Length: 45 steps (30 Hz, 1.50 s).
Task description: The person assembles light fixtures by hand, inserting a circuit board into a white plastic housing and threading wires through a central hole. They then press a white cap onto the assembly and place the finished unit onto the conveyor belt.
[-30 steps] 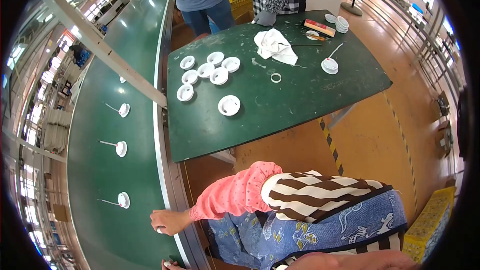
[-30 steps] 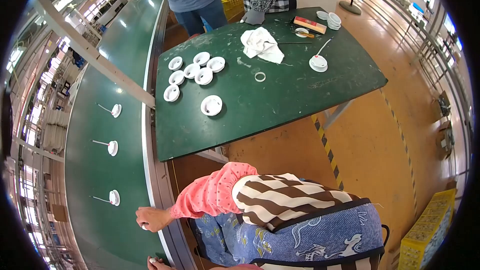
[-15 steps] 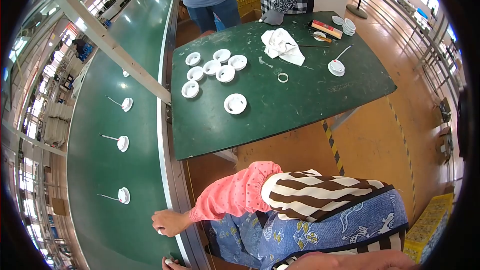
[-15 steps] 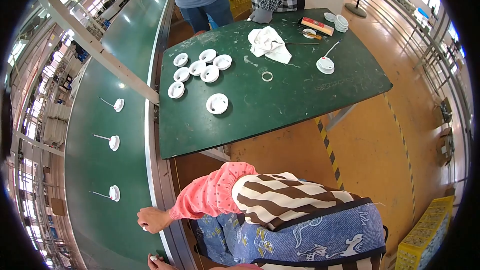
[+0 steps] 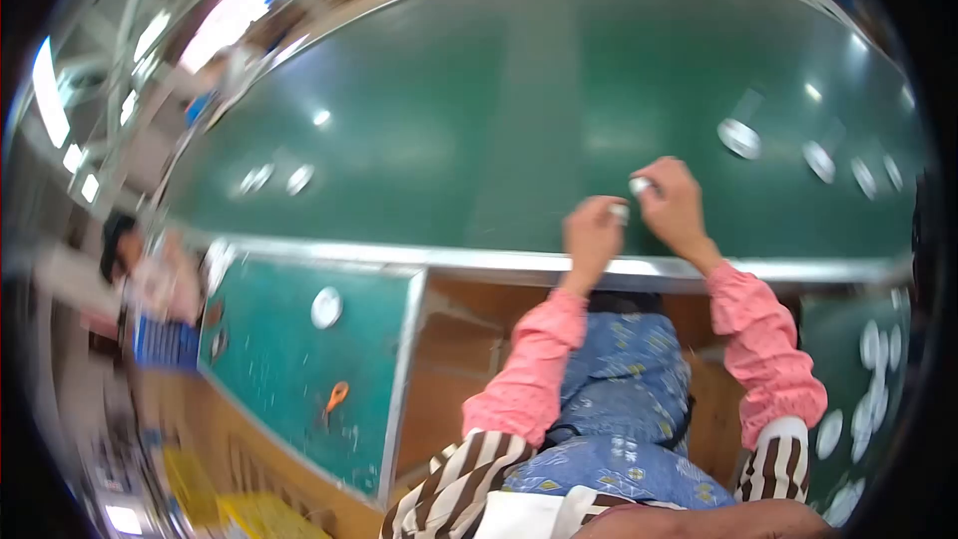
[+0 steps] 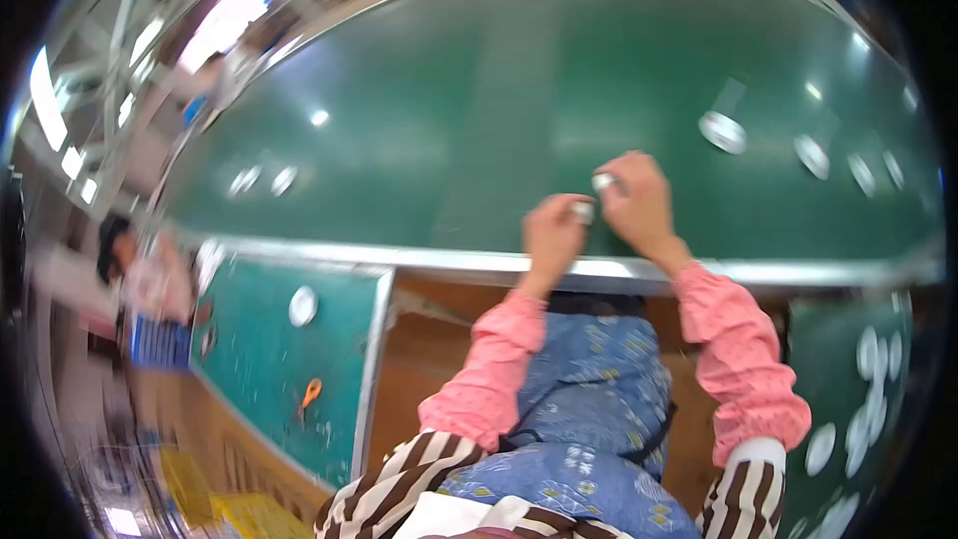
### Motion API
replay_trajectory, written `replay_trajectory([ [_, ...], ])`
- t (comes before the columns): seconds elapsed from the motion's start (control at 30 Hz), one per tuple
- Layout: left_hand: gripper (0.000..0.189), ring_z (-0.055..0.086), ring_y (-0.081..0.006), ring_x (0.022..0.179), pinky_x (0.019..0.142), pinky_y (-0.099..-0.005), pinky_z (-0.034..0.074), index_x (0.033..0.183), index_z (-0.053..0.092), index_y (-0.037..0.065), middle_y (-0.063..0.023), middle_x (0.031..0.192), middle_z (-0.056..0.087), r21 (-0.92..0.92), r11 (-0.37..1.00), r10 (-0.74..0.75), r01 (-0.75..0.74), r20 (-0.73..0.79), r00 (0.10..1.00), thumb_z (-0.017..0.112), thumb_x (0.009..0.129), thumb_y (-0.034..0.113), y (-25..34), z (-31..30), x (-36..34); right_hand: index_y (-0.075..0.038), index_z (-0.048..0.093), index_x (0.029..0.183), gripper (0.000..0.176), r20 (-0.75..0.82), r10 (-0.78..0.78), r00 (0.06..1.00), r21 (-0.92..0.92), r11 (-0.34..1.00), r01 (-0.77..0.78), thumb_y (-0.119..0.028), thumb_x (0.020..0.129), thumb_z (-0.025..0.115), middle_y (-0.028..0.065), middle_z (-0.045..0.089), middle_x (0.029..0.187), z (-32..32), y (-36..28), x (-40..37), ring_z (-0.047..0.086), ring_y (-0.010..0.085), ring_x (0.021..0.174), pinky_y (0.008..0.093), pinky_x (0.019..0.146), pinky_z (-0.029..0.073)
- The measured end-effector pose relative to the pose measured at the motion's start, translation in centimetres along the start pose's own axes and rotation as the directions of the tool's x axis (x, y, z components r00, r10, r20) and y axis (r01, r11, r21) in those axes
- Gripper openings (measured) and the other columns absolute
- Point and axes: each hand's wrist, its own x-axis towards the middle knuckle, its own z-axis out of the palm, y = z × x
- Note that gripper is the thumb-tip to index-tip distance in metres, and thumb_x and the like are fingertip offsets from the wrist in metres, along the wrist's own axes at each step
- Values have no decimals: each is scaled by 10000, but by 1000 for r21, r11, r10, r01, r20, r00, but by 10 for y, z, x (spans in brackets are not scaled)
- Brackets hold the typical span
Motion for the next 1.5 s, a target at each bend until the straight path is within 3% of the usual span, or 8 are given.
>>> replay_trajectory([
  [0.17,176,649,-357,772,700,-416,517,956,706,12,-173,861,668,-229,972,32,-58,-114,993,588,831,50,-6,9,-2,-29,691,935,111,37,225,974,92,969,-227,-35,850,619,109,645,872,69,43,34,623,234,752,338,694,494],
  [0.23,145,633,-359,754,687,-430,499,935,687,-7,-173,847,649,-249,968,-26,5,-80,996,591,837,39,-4,5,-3,-33,695,959,111,72,200,977,105,973,-207,-36,868,631,71,650,869,85,65,20,602,184,741,317,691,484],
  [0.3,127,619,-355,741,679,-438,484,928,679,-4,-167,830,633,-284,958,-71,47,-73,995,590,843,29,-1,1,-6,-33,701,978,124,157,319,935,146,929,-341,-20,876,631,48,661,858,86,60,19,599,145,748,291,700,483],
  [0.47,119,620,-346,736,678,-429,488,924,668,-12,-172,839,629,-307,952,-34,10,-75,997,571,873,34,-6,6,-8,-17,709,979,112,170,338,926,220,902,-370,-20,890,641,5,663,832,78,60,21,575,82,758,246,698,465],
  [1.0,117,603,-353,727,680,-432,478,945,653,-10,-167,824,601,-257,966,-32,19,-45,998,566,877,28,4,3,-11,-4,706,989,115,207,407,890,233,862,-449,-29,895,646,6,662,836,72,63,25,571,88,771,248,696,449],
  [1.5,121,624,-371,786,714,-448,498,944,659,1,-177,857,617,-234,972,-32,20,-46,998,574,872,50,3,6,-12,-1,713,979,114,145,453,880,295,829,-476,-33,893,646,-1,661,838,73,67,26,558,88,752,250,693,450],
])
